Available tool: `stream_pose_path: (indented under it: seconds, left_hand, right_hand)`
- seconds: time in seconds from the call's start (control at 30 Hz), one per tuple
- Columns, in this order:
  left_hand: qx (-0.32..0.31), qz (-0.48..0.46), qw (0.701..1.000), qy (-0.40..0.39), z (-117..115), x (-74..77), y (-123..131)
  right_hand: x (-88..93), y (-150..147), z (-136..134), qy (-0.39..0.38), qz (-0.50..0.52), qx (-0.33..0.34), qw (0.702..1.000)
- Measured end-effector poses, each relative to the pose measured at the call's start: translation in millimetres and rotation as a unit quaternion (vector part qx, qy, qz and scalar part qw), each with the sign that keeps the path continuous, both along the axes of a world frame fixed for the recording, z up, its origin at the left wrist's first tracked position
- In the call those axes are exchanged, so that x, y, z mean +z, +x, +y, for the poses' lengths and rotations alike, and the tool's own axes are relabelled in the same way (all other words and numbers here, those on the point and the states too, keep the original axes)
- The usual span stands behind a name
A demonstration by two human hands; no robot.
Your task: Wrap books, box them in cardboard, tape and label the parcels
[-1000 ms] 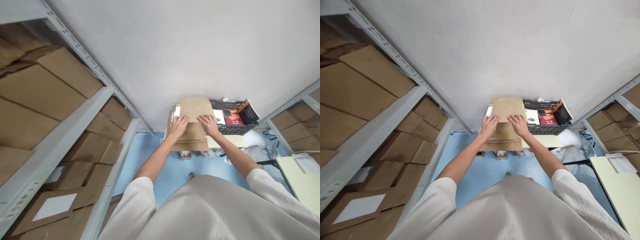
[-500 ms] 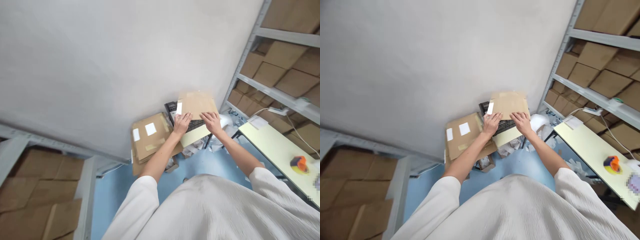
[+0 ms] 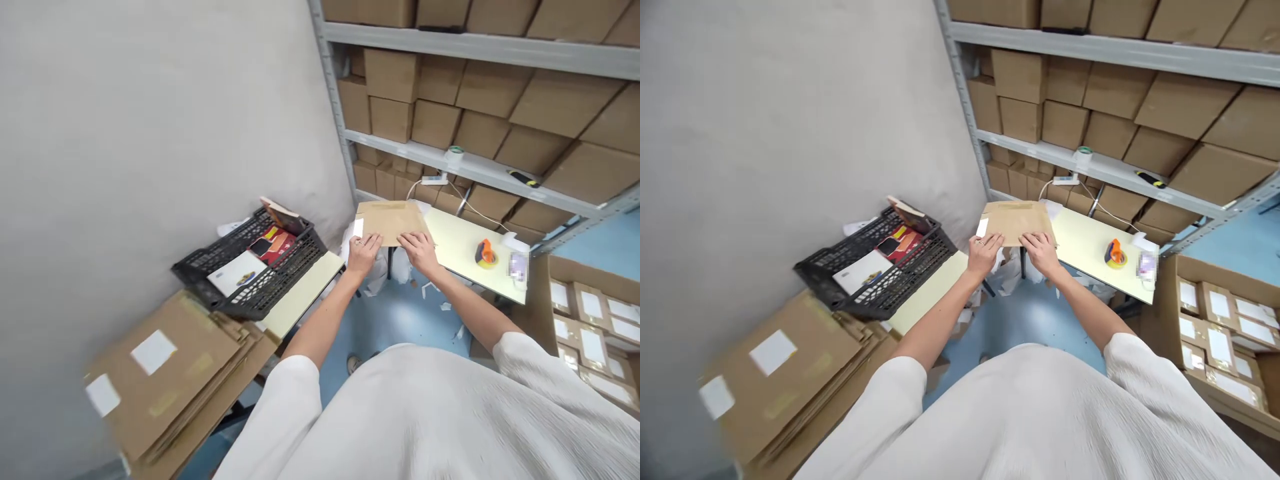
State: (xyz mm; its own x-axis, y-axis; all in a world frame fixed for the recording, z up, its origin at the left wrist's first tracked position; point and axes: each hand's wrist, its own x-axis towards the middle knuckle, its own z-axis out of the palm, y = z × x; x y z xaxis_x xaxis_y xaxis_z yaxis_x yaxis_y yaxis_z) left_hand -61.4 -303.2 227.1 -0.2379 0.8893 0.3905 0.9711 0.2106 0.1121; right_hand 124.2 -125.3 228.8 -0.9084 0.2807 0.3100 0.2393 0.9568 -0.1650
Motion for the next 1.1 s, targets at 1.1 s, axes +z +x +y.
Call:
stream_pose_path:
  seconds: [1.1]
  left_hand:
    - [-0.345, -0.08, 0.911, -0.213, 312.9, -141.9, -52.9]
  right_hand:
    - [-155.2, 7.6, 161.5, -0.191, -0.138, -0.307, 0.922]
